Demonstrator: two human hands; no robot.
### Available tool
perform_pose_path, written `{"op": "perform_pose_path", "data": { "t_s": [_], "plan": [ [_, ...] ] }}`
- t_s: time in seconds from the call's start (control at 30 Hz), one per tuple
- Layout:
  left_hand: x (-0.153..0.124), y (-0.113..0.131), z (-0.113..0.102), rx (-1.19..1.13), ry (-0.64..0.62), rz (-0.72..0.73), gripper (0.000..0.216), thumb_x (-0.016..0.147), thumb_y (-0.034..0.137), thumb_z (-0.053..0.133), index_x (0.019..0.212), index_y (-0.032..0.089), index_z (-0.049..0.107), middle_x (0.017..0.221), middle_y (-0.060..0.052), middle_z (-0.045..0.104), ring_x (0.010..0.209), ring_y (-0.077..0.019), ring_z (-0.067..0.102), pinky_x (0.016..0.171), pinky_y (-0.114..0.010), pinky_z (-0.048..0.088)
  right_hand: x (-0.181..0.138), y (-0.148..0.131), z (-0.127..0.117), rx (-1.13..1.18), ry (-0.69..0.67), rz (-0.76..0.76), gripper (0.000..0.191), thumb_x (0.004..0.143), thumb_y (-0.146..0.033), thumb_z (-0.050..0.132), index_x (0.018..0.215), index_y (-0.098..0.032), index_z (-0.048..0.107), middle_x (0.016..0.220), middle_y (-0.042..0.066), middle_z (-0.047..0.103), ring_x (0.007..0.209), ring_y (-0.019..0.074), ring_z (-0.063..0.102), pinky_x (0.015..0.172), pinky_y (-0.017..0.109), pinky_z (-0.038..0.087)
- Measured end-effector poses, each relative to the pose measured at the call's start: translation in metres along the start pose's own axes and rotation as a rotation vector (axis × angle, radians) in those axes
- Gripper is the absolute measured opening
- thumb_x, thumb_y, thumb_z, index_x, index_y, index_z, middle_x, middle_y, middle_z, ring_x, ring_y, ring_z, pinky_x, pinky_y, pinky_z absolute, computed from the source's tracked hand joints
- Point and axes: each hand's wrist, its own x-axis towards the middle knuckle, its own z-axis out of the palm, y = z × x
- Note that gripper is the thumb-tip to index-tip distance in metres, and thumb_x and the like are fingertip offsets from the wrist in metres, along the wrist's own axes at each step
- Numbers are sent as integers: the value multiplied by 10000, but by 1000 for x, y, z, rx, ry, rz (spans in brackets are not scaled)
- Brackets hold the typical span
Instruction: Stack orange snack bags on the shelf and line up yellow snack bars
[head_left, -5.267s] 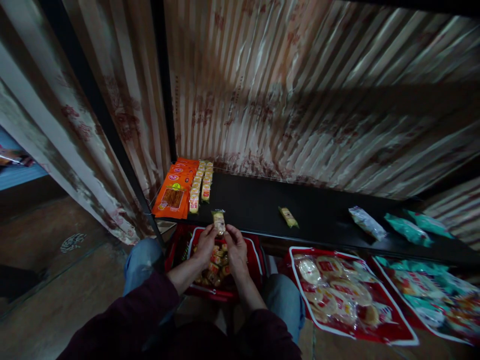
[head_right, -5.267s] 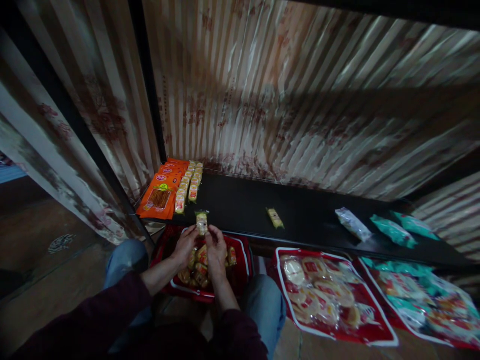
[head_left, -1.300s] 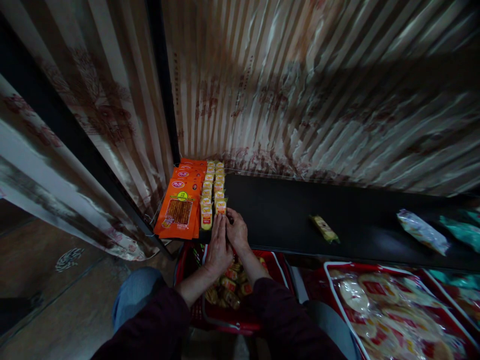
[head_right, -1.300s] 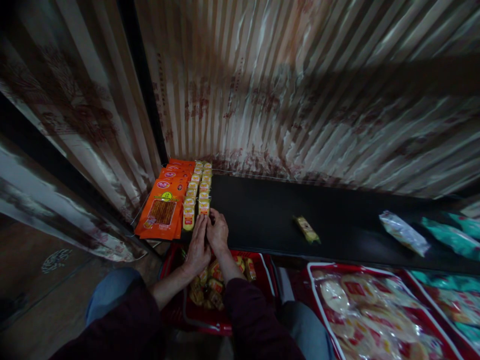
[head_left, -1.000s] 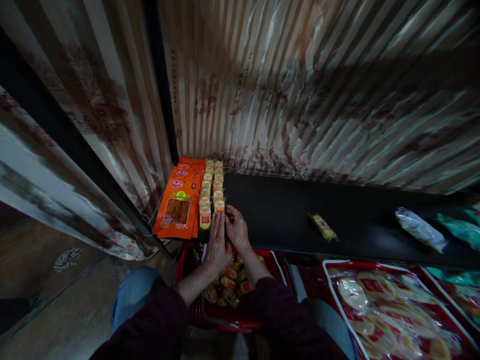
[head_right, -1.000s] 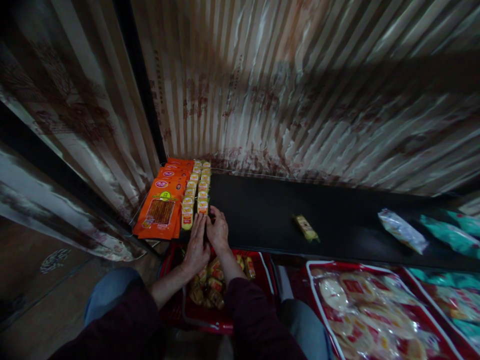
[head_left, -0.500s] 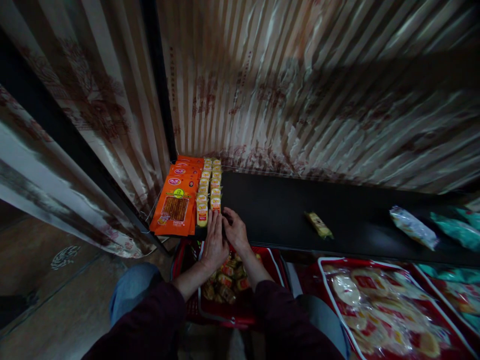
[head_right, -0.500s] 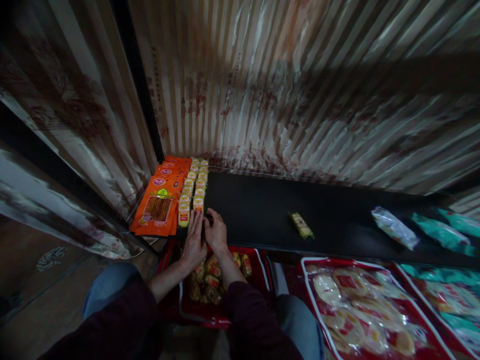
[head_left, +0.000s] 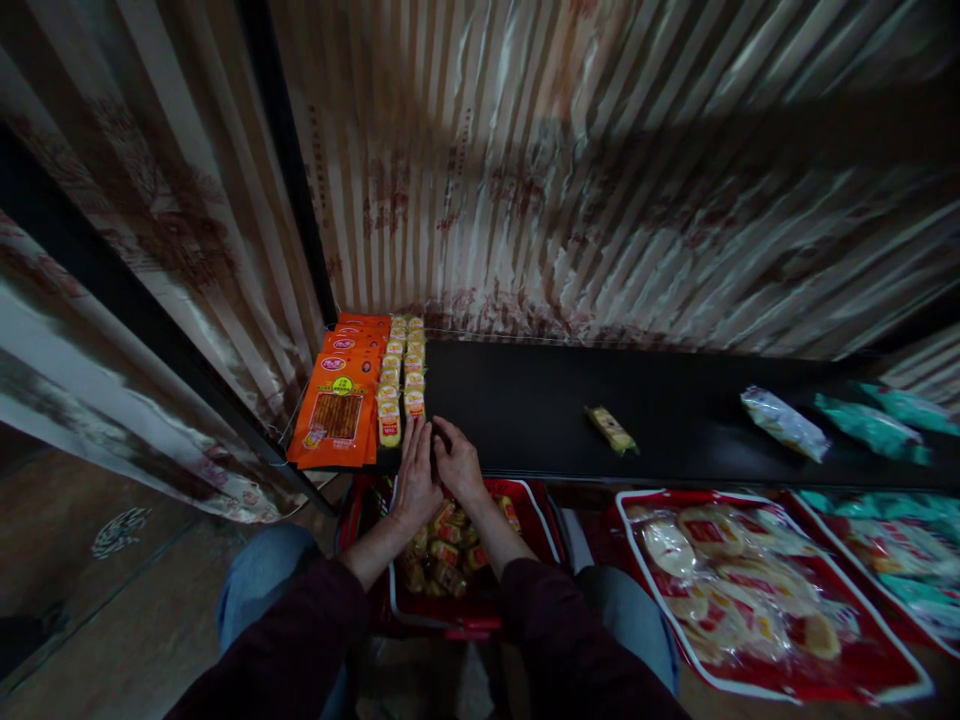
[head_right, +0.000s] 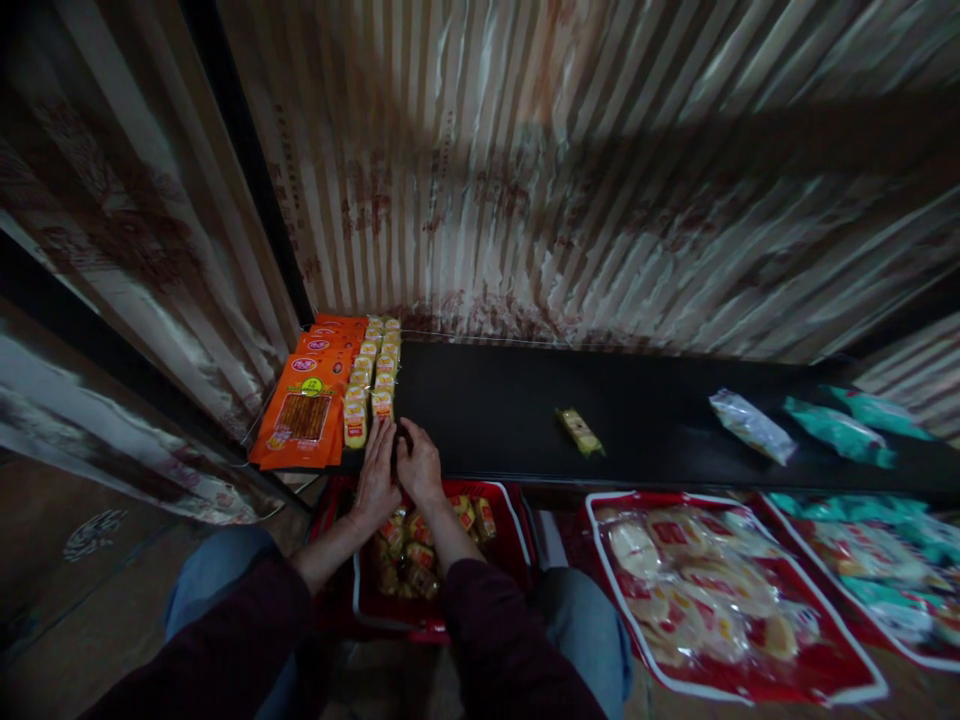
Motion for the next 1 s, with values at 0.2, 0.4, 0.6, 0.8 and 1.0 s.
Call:
{"op": "perform_pose_path", "data": {
  "t_s": [0.2, 0.4, 0.6, 0.8, 1.0],
  "plan": [
    [3, -3, -1, -7, -2, -27, 668, 779, 76, 414, 1435, 121, 289, 1487, -165, 338, 1424, -245, 201, 1147, -506, 244, 1, -2, 1, 26, -25, 4, 370, 796, -207, 480, 1123, -230, 651, 1143, 44, 684, 1051, 190, 631, 997, 370, 455],
    [3, -3, 2, -14, -2, -20, 683, 781, 71, 410, 1446, 118, 263, 1509, -157, 297, 1435, -237, 161, 1155, -495, 231, 21, -7, 2, 76, 54, 87, 392, 872, -371, 438, 1174, -202, 623, 1221, 70, 644, 1152, 204, 577, 1055, 401, 398],
    [6, -1, 1, -37, -10, -32, 719, 792, 74, 418, 1473, 136, 197, 1533, -137, 254, 1441, -240, 123, 1164, -493, 213, 38, -15, 12, 178, -33, 183, 506, 889, -474, 396, 1275, -186, 552, 1327, 81, 568, 1250, 203, 507, 1099, 373, 342],
    [7, -3, 1, -27, -19, -40, 719, 808, 83, 417, 1481, 142, 173, 1538, -138, 239, 1439, -248, 131, 1163, -491, 221, 38, -16, 16, 179, -83, 168, 494, 902, -486, 365, 1264, -209, 556, 1257, 68, 621, 1184, 196, 561, 1065, 363, 380],
    [5, -5, 2, -14, 4, -11, 680, 819, 90, 415, 1466, 127, 211, 1524, -166, 259, 1437, -258, 141, 1154, -505, 231, 29, -14, 12, 197, -13, 172, 506, 896, -487, 378, 1245, -172, 565, 1320, 104, 570, 1236, 208, 516, 1096, 369, 342]
  ]
}}
